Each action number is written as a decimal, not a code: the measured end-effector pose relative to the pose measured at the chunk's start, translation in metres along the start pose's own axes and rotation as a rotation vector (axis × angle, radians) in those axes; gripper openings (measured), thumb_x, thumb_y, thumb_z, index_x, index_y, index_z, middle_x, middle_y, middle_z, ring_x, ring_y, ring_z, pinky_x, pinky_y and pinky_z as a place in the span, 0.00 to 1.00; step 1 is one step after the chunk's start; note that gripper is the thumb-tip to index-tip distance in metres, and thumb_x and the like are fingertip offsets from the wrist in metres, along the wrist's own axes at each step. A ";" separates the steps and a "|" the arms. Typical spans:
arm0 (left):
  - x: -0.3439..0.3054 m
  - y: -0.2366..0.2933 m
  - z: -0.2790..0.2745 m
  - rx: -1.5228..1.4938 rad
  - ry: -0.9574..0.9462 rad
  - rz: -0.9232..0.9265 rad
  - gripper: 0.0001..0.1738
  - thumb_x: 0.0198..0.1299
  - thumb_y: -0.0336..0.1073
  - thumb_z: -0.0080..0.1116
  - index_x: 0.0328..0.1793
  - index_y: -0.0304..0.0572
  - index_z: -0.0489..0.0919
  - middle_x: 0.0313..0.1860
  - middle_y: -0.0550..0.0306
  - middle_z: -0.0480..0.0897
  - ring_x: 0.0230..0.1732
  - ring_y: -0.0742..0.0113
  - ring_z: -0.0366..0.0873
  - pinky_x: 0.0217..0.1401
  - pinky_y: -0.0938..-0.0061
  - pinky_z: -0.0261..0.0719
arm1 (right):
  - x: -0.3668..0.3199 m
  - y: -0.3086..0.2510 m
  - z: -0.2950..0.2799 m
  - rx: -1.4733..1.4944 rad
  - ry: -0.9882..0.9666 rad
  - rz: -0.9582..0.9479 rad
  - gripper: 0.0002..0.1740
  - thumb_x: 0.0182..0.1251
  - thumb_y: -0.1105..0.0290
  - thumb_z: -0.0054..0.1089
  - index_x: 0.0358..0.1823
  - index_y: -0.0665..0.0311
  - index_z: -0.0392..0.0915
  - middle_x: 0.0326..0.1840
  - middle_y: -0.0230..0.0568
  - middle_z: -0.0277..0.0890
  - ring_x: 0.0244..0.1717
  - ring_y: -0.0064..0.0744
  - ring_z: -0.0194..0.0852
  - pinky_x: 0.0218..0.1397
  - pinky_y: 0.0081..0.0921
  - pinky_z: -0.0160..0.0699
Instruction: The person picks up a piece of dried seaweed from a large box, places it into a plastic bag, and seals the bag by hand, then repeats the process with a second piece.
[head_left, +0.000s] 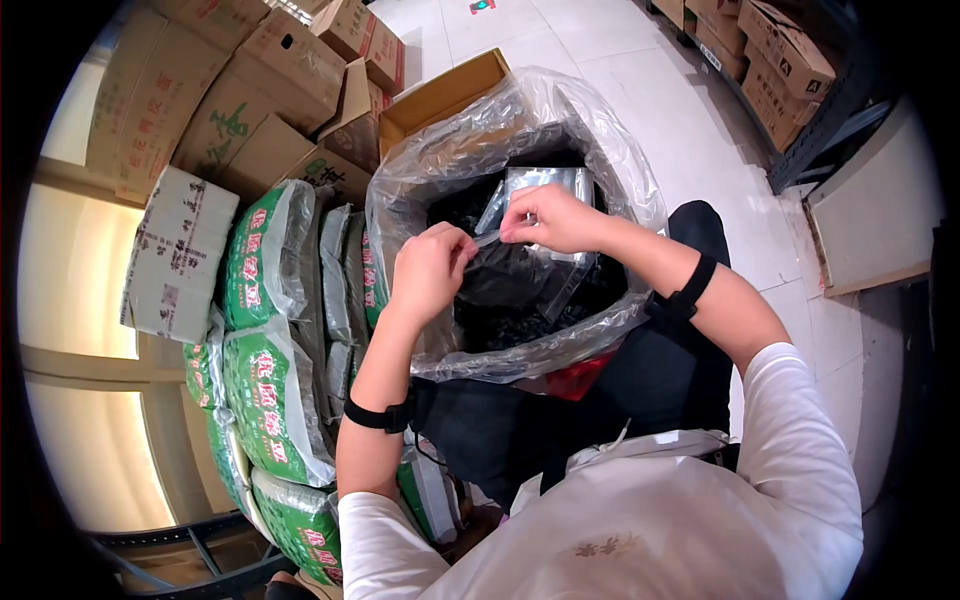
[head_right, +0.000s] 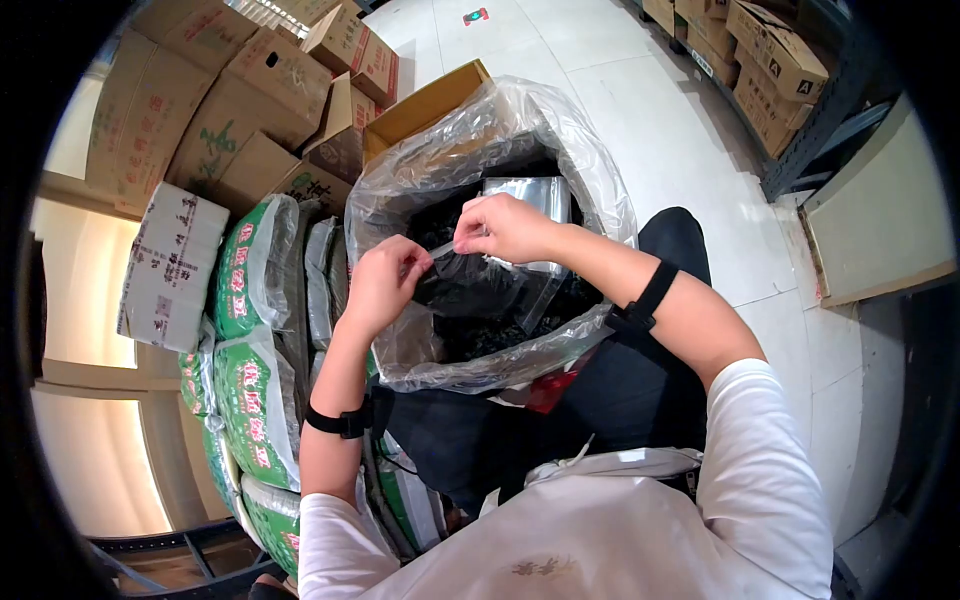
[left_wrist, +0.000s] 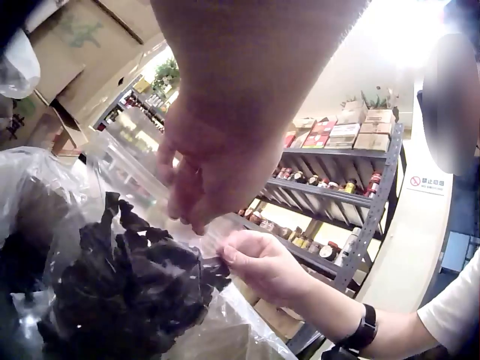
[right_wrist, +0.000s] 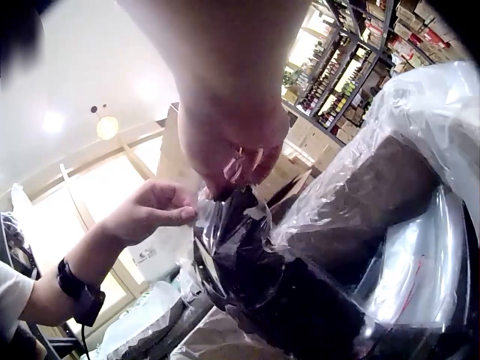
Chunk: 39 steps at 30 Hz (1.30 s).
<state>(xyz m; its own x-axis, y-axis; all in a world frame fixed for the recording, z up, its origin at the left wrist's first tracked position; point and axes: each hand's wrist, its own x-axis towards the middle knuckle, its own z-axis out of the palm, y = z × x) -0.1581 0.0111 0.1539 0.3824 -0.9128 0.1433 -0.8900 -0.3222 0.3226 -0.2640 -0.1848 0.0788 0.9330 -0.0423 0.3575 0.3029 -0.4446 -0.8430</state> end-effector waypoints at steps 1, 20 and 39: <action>0.000 -0.003 0.003 0.049 0.000 0.010 0.05 0.54 0.31 0.65 0.34 0.39 0.82 0.33 0.50 0.81 0.33 0.53 0.80 0.36 0.63 0.76 | 0.001 0.005 0.003 0.003 0.004 0.000 0.08 0.60 0.68 0.68 0.33 0.66 0.82 0.31 0.39 0.78 0.34 0.31 0.78 0.40 0.26 0.75; -0.009 -0.048 0.068 -0.073 -0.200 0.023 0.07 0.57 0.30 0.64 0.41 0.37 0.82 0.33 0.49 0.81 0.31 0.57 0.79 0.36 0.69 0.76 | -0.026 0.081 0.060 0.245 0.093 0.096 0.10 0.59 0.67 0.69 0.32 0.67 0.82 0.32 0.41 0.78 0.35 0.34 0.77 0.42 0.28 0.76; -0.005 -0.054 0.076 -0.123 -0.171 -0.110 0.06 0.58 0.31 0.64 0.37 0.34 0.82 0.30 0.50 0.80 0.30 0.61 0.78 0.33 0.71 0.75 | -0.023 0.090 0.062 0.176 0.146 0.113 0.10 0.55 0.69 0.72 0.30 0.68 0.81 0.28 0.38 0.75 0.31 0.28 0.74 0.37 0.26 0.73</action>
<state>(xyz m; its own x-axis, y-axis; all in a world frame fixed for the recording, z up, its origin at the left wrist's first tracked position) -0.1305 0.0143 0.0646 0.4182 -0.9066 -0.0564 -0.8044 -0.3984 0.4407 -0.2461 -0.1681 -0.0304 0.9287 -0.2168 0.3008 0.2397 -0.2678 -0.9332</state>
